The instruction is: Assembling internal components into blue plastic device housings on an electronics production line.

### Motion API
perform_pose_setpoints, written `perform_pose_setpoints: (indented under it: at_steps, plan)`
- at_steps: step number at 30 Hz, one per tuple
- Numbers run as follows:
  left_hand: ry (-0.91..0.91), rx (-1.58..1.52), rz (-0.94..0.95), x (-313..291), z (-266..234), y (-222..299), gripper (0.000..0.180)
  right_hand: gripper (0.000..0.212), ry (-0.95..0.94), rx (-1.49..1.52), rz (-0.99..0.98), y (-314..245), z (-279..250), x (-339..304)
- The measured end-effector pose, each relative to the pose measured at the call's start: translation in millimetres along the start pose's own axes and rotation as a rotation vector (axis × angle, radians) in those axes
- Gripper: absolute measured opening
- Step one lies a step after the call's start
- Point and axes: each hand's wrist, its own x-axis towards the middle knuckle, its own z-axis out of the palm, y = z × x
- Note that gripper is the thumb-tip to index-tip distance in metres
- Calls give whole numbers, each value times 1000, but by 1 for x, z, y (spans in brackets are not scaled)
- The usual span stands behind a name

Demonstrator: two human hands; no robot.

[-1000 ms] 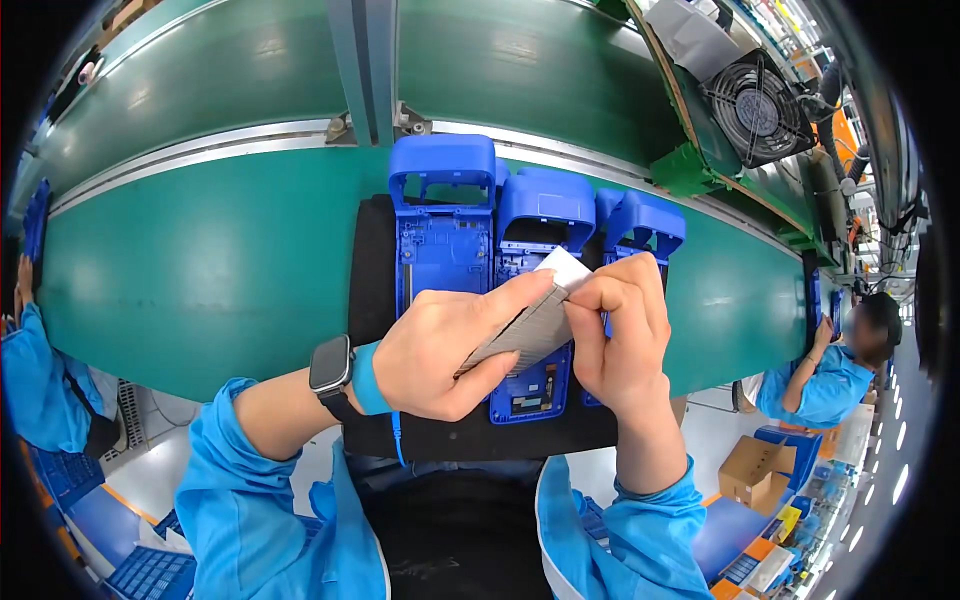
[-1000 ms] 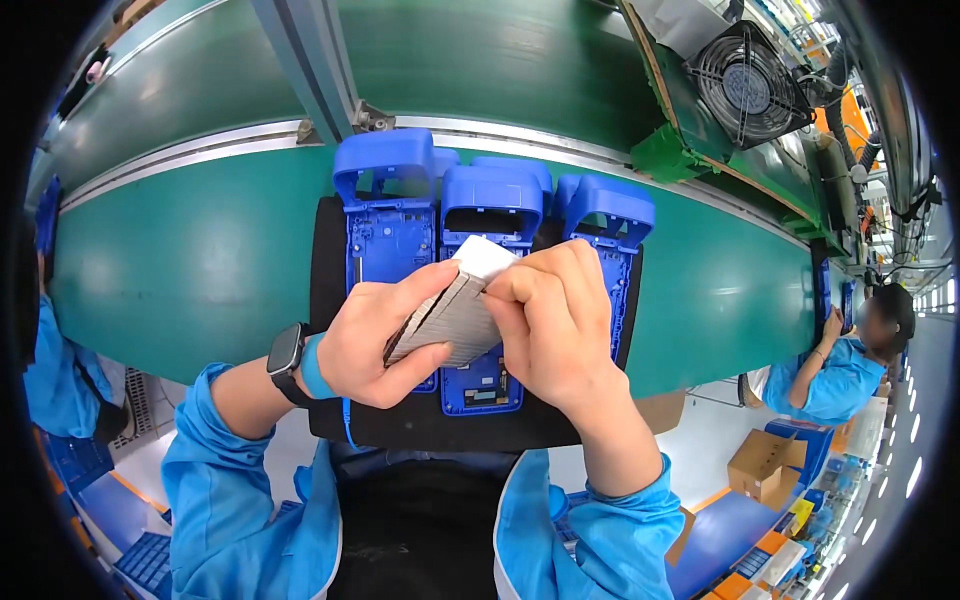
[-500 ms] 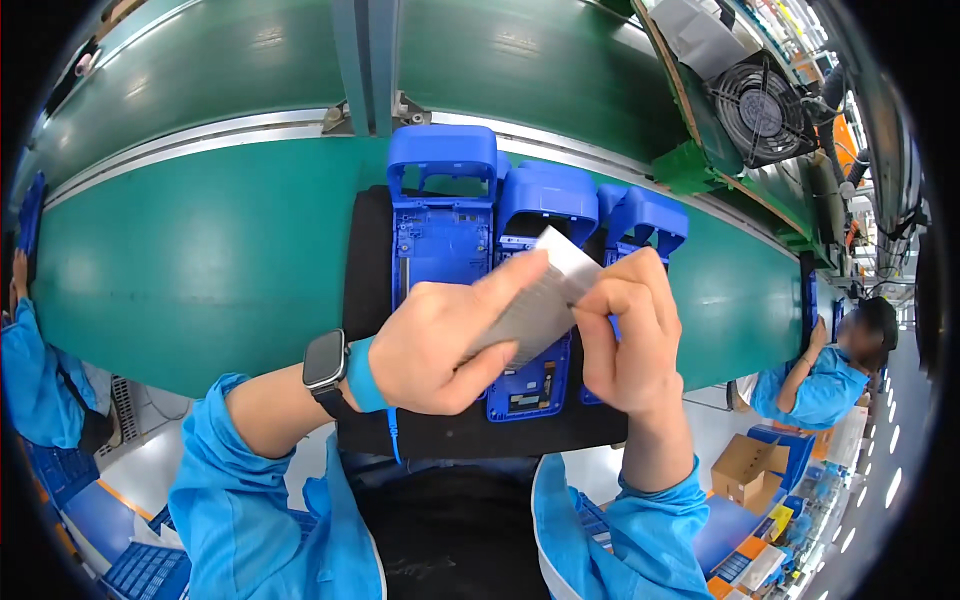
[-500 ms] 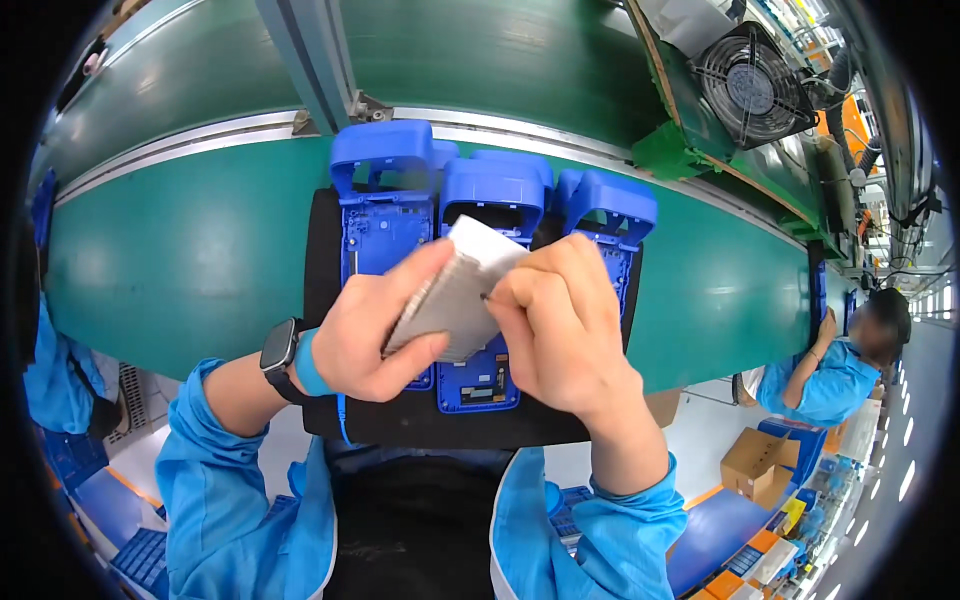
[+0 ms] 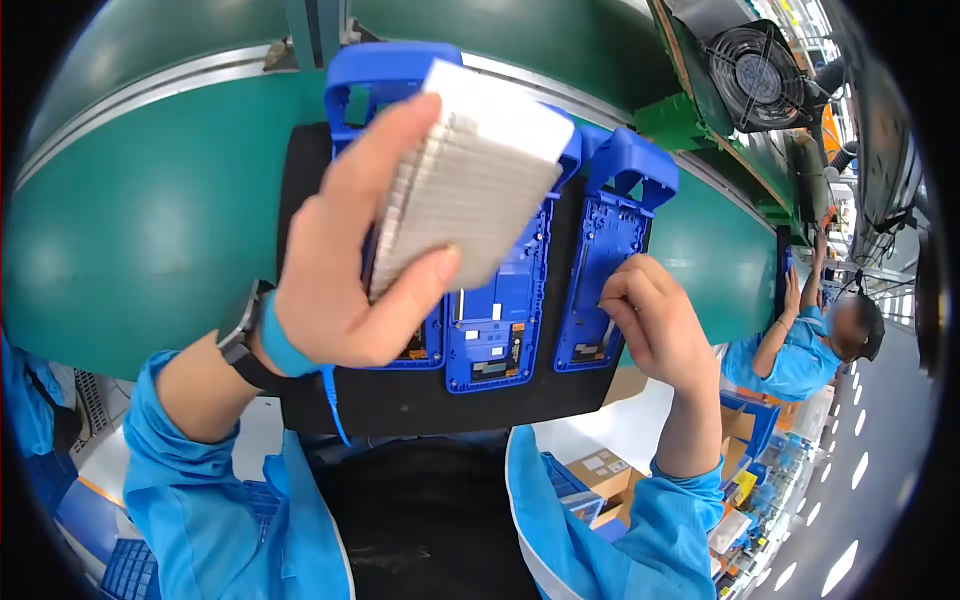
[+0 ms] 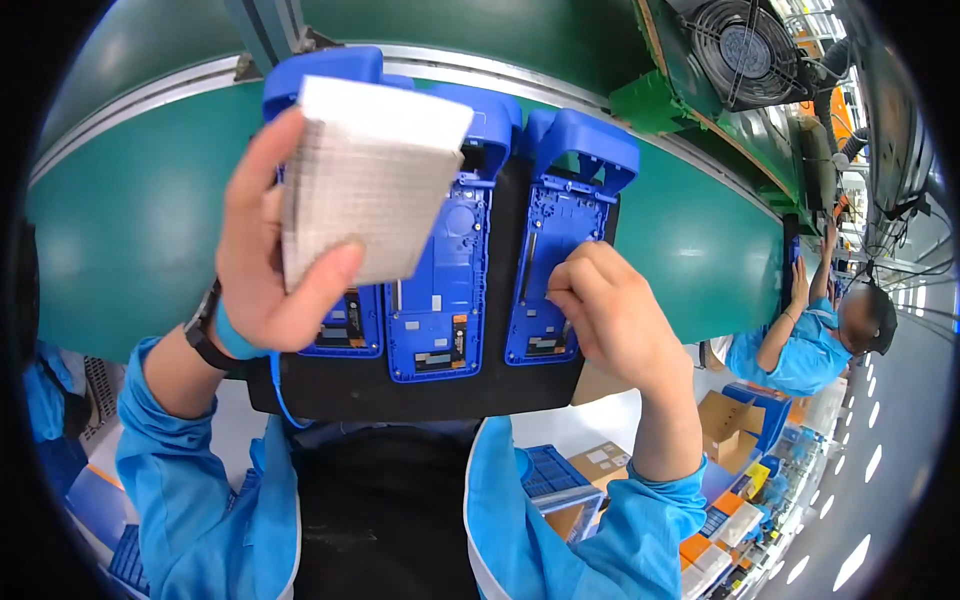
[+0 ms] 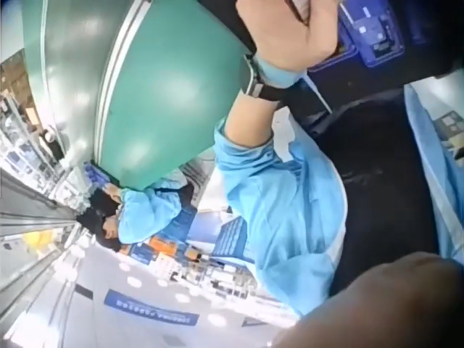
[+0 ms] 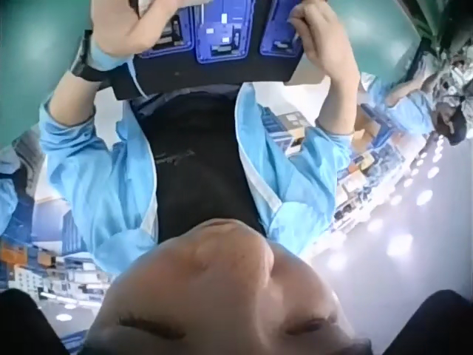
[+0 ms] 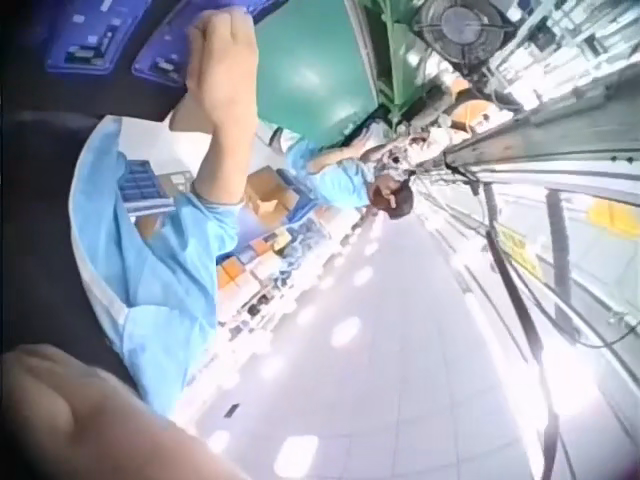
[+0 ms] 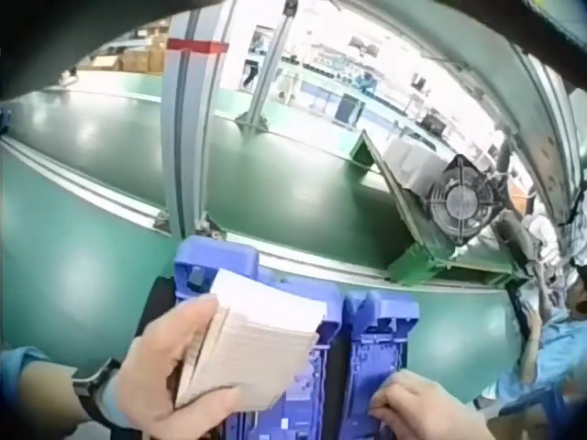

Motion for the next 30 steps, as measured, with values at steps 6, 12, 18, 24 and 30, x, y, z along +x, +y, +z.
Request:
perform_pose_setpoints:
  at_steps: [6,12,18,24,30]
  plan:
    - [133,317,138,15,-24,-8,84,18,-95,-82,-99,2,9,-6]
    - [-10,308,299,38,-26,-19,84,20,-100,-98,-135,6,13,-6]
    - [451,-285,46,25,21,2,85,20,-107,-130,-154,3,13,-2]
    - [221,30,162,15,-6,-13,87,22,-121,-173,-152,3,15,-3]
    - [-19,342,272,4,-24,-18,90,20,-47,-125,-141,5,16,-9]
